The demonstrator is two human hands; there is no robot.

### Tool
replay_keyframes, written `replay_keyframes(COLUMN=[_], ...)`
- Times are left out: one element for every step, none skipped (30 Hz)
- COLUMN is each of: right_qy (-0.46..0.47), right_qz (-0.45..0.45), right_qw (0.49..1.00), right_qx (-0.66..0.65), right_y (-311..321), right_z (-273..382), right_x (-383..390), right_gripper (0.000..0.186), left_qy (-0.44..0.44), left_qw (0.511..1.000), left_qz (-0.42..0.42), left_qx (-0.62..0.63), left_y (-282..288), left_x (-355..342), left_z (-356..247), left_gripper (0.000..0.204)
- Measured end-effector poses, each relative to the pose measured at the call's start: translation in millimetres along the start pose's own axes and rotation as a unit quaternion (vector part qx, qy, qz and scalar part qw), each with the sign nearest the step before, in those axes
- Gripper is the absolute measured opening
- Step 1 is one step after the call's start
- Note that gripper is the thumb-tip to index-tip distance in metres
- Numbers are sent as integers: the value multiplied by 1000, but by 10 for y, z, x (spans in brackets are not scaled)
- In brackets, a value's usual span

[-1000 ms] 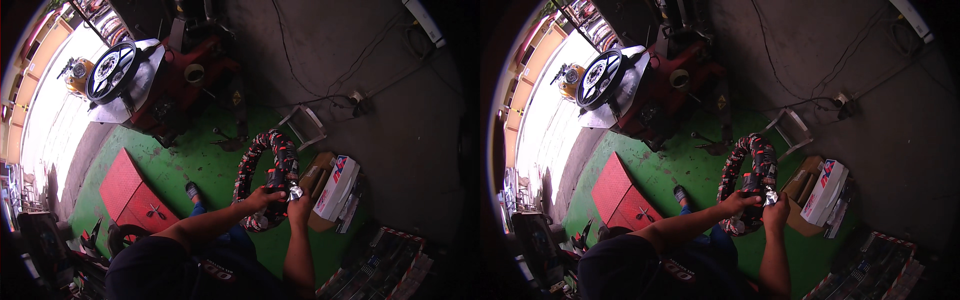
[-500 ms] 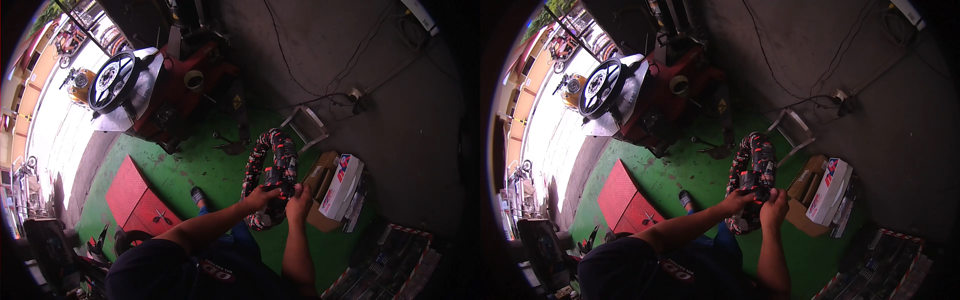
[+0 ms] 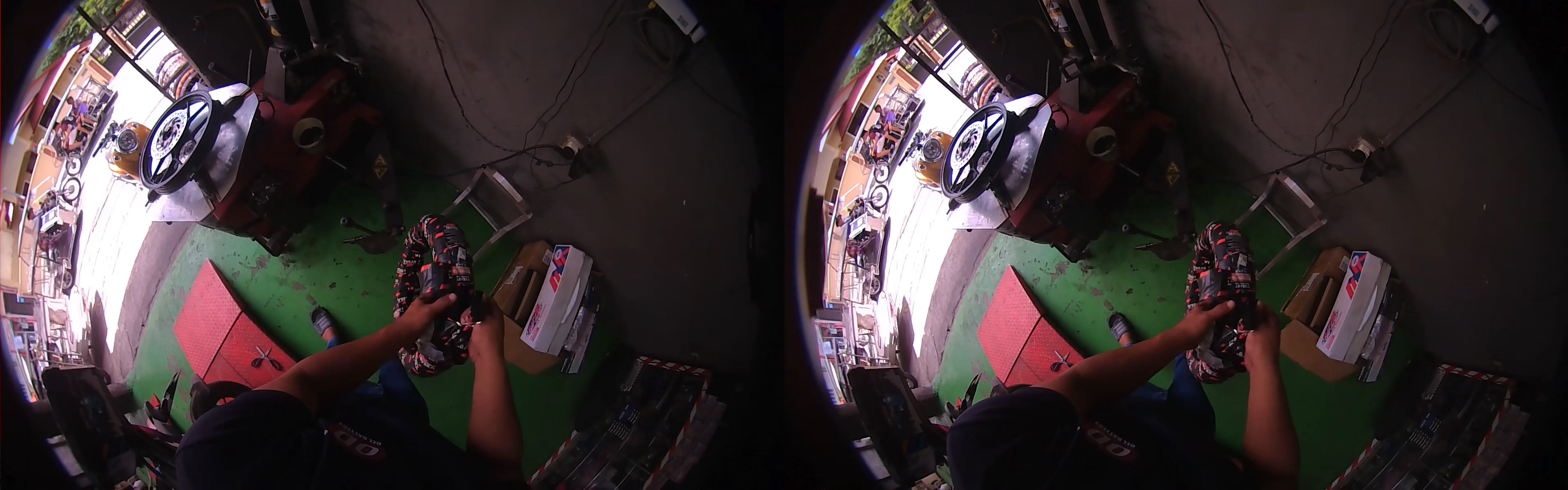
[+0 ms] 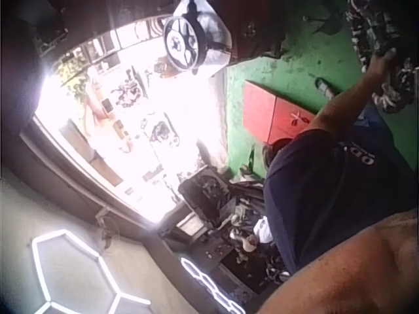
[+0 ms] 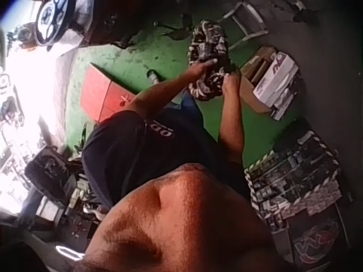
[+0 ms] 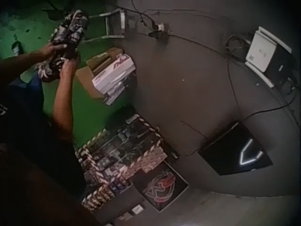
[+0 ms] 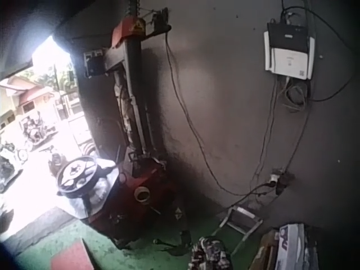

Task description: Unwrapping a new motorcycle tire and applying bead lubricant for installation.

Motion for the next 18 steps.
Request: replay_keyframes(right_qy=[-12,-2,6,2,32,61,59,33,6,-61,-62,37,132,229,192,131,137,146], right_qz=[53,60,64,49,47,49,42,27,10,23,16,42,71,9,-23,-101,-115,-125], right_qw=[999,998,998,999,997,987,988,991,993,997,997,987,926,882,895,902,901,900], right_qx=[-2,-8,-13,-15,61,138,136,127,118,-48,-51,151,347,411,401,398,394,391], right_y=[68,1,-83,-62,-39,-48,-44,-1,55,18,111,218,189,214,518,1192,1418,1563], right_z=[57,90,106,20,-54,-96,-131,-205,-282,-405,-437,-288,-111,269,306,257,386,504], right_x=[-26,41,124,143,127,157,198,247,309,544,717,881,987,1052,878,761,708,675], right_gripper=[27,26,25,25,25,25,25,24,24,26,26,27,27,33,35,38,42,47], left_qy=[152,160,150,141,153,174,190,169,174,147,120,141,156,147,142,155,159,137], left_qw=[979,978,979,979,977,971,963,966,967,968,968,953,936,934,932,940,942,942], left_qz=[6,14,25,39,52,24,-9,-32,-23,-27,-31,-50,-74,-96,-111,-88,-82,-60], left_qx=[133,131,136,139,137,165,193,191,187,203,219,264,307,312,315,291,284,302], left_y=[2,15,1,-63,-170,-172,-140,-116,-138,-86,-24,-12,96,613,985,638,576,523], left_x=[84,120,139,145,129,79,-16,-121,-239,-347,-455,-498,-564,-781,-968,-956,-915,-900], left_z=[47,-85,-219,-277,-236,-141,-16,38,128,113,92,41,-72,146,388,255,156,19], left_gripper=[87,87,87,86,86,84,81,79,79,81,83,84,86,86,86,81,81,80])
Point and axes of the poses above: each hand's wrist, its own x-axis away from the middle knuckle, its own y-axis out of the back of the hand, z = x × y, the point moved 10 cm from there along -x, towards the middle knuckle, and after that the axes turned 3 degrees about y, right-handed, at the moved point
